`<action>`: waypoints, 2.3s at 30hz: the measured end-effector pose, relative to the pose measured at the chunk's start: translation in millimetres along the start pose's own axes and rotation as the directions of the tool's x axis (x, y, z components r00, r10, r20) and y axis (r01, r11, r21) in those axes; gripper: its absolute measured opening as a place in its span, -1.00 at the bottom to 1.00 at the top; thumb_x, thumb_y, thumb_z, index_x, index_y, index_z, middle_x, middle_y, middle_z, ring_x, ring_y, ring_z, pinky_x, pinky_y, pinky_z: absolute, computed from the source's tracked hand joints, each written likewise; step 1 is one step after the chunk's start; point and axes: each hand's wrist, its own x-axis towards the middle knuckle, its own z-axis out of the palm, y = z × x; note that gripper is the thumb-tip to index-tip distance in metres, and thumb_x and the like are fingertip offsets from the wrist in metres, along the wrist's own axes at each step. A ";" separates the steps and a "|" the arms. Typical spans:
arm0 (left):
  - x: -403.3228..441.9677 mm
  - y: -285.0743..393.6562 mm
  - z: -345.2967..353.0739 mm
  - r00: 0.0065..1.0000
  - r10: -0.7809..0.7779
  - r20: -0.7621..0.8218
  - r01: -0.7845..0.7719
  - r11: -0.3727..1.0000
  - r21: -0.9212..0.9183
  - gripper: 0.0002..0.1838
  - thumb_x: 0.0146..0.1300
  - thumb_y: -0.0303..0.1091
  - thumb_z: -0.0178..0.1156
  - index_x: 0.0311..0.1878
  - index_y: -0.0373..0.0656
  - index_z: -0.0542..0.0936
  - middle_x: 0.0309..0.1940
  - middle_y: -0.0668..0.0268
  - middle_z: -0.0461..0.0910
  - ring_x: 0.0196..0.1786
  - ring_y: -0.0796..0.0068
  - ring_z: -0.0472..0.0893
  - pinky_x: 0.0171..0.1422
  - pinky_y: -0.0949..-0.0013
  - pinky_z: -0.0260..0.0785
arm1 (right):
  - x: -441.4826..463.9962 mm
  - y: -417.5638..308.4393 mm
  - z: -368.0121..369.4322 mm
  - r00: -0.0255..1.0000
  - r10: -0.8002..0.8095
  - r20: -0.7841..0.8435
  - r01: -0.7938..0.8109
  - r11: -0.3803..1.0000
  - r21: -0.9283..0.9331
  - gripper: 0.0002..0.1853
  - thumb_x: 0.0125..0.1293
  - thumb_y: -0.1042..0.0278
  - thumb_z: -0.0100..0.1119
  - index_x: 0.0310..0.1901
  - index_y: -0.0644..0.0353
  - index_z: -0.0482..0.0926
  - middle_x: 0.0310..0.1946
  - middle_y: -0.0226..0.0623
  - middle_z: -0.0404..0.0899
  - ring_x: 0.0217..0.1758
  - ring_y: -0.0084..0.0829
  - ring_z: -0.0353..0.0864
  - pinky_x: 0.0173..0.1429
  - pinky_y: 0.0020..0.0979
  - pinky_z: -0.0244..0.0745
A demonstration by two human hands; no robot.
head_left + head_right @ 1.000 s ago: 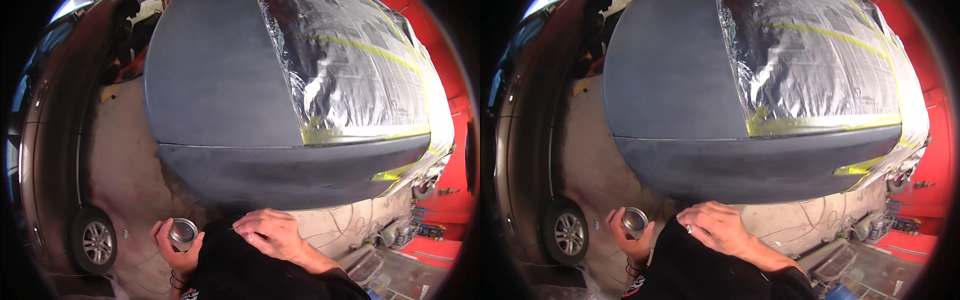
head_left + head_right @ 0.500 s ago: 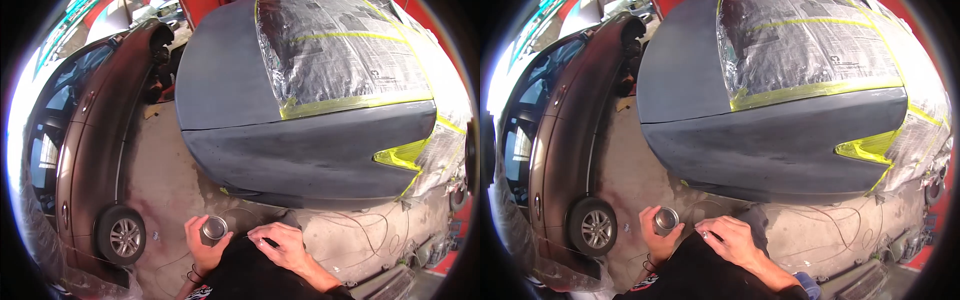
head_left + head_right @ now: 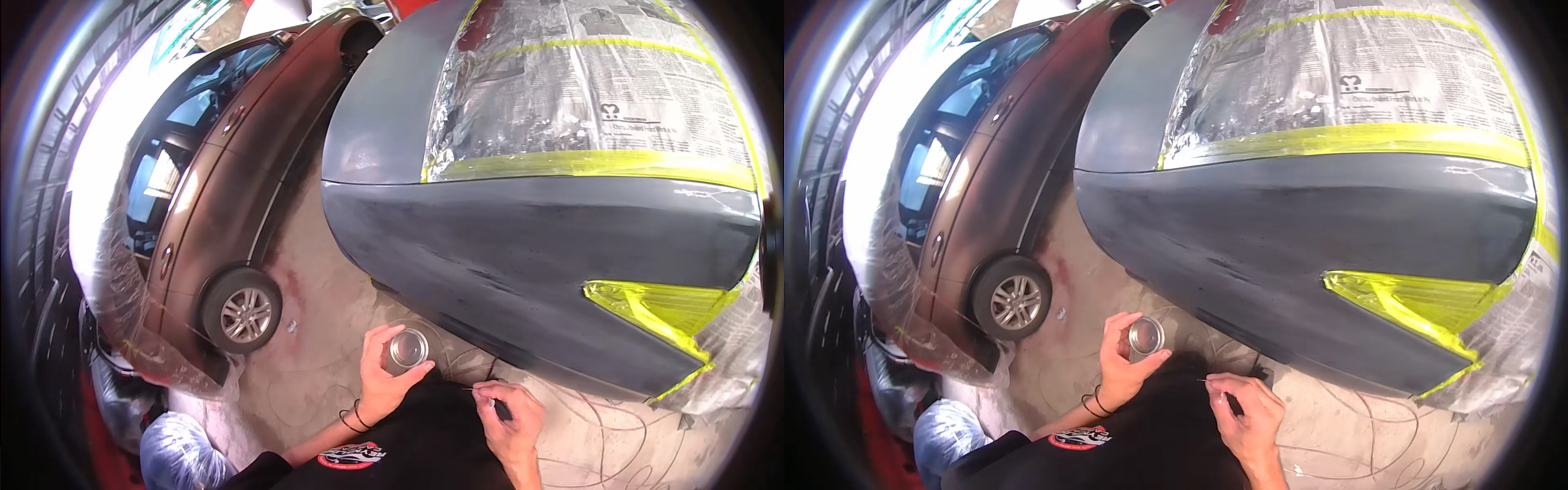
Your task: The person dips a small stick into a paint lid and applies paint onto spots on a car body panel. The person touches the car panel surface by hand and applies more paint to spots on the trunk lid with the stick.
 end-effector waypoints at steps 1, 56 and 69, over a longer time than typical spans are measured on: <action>-5.6 5.4 10.2 1.000 -0.019 0.005 0.019 1.000 -0.007 -0.16 0.16 -0.60 0.73 0.50 -0.33 0.54 0.42 0.17 0.36 0.43 0.33 0.59 0.54 0.22 0.54 | -2.3 2.9 -13.2 1.000 0.006 0.003 -0.006 1.000 0.003 -0.77 0.27 0.71 0.56 -0.11 0.24 0.76 -0.15 -0.18 0.93 -0.11 -0.24 0.94 0.05 -0.31 0.80; -43.7 57.3 55.6 0.953 0.128 0.275 -0.158 0.984 0.087 -0.22 0.19 -0.20 0.75 0.44 -0.15 0.62 0.32 0.11 0.54 0.33 0.03 0.68 0.40 0.05 0.60 | 16.3 32.3 -35.5 0.863 0.424 0.274 -0.499 0.798 0.337 -0.84 0.83 0.37 0.10 0.10 0.25 0.37 -0.03 0.04 0.84 -0.06 -0.30 0.90 0.17 -0.25 0.85; -60.6 22.0 22.6 0.949 0.228 0.219 -0.234 0.972 0.001 -0.20 0.15 -0.16 0.75 0.44 -0.09 0.63 0.38 0.10 0.51 0.49 -0.05 0.55 0.57 -0.04 0.48 | -8.2 9.2 28.7 0.611 0.679 0.406 -0.754 0.345 0.559 -0.92 0.77 0.29 0.26 0.10 0.03 0.57 0.08 -0.35 0.73 0.14 -0.36 0.79 0.21 -0.24 0.78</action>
